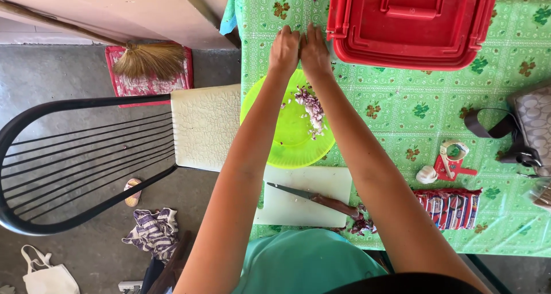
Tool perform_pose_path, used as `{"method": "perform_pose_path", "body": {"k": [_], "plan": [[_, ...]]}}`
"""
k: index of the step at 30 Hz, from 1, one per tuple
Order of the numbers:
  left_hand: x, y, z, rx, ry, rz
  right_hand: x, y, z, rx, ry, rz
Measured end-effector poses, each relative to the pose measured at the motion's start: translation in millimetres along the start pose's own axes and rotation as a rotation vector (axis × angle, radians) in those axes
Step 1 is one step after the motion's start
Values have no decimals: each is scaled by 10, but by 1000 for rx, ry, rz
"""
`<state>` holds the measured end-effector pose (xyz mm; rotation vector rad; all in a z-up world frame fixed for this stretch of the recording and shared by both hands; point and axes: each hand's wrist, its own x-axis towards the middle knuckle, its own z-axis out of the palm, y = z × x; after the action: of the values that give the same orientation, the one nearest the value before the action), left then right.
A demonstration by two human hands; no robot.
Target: Chopping and peeling red onions or shallots on a white cutting board at a table.
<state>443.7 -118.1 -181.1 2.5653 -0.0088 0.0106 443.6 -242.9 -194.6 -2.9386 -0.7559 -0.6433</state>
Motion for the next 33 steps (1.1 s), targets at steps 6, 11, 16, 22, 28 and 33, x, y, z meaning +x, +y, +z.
{"method": "perform_pose_path", "body": {"k": [6, 11, 16, 22, 28, 33], "plan": [[42, -102, 115, -57, 9, 27, -184, 35, -172, 296, -303, 31], [9, -140, 147, -137, 82, 82, -307, -149, -1188, 546, -174, 107], [-113, -15, 117, -356, 157, 69, -787, -217, -1729, 770, -267, 139], [-838, 232, -228, -517, -124, 314, -1084, 105, -1606, 785, -165, 342], [-1236, 445, -898, -564, 42, 71, -470, 185, -1234, 666, -109, 298], [-1901, 170, -1323, -362, 215, -163, -233, 57, -425, 345, -362, 65]]}}
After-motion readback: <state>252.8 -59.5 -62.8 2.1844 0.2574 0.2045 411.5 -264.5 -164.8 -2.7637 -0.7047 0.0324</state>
